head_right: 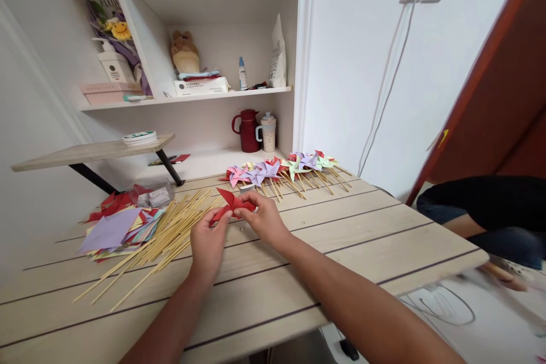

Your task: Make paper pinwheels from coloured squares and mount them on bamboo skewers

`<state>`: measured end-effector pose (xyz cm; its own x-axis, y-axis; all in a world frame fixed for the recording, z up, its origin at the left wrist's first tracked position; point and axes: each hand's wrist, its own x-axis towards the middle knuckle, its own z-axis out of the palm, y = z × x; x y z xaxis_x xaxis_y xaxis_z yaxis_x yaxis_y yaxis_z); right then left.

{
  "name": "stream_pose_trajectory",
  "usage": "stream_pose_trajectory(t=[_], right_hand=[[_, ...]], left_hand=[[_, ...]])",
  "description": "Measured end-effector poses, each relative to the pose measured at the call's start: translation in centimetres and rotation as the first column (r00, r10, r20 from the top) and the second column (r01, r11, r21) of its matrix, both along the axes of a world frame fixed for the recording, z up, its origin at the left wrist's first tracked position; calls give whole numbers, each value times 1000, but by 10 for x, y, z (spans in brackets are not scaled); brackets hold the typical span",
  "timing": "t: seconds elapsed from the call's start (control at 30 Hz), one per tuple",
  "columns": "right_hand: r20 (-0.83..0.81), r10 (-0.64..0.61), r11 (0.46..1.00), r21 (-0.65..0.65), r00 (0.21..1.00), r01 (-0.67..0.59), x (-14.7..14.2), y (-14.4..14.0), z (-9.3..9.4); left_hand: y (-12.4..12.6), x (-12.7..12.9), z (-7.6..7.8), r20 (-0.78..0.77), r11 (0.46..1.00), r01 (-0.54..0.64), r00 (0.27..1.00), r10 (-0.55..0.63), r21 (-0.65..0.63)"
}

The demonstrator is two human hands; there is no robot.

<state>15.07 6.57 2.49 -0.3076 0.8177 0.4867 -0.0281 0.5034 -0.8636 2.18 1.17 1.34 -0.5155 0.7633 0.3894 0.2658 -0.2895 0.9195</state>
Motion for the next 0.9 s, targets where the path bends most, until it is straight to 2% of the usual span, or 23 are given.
stream_pose_trajectory(t=[0.17,0.33,0.43,0.6,0.8,0.9], right_hand=[[-25,21,999,-31,999,-22,-1,3,-5],[-78,46,995,-80,996,-52,3,13,-15],[-77,40,995,-91,996,-47,5,18,-18],[10,-105,994,-26,994,106,10,21,-14],[23,31,998,-60,999,-29,12,20,-10],[36,23,1000,-6,999,-23,12,19,-10]], left_hand=[[3,-3,-7,51,999,45,998,-44,-17],[6,-8,-10,304,997,73,951,-58,-37],[6,-12,-10,384,995,99,919,-88,-9],[6,-13,-10,385,994,109,918,-98,-8],[5,-9,-10,353,991,129,929,-112,-26],[4,-7,-8,275,992,125,955,-111,-33]])
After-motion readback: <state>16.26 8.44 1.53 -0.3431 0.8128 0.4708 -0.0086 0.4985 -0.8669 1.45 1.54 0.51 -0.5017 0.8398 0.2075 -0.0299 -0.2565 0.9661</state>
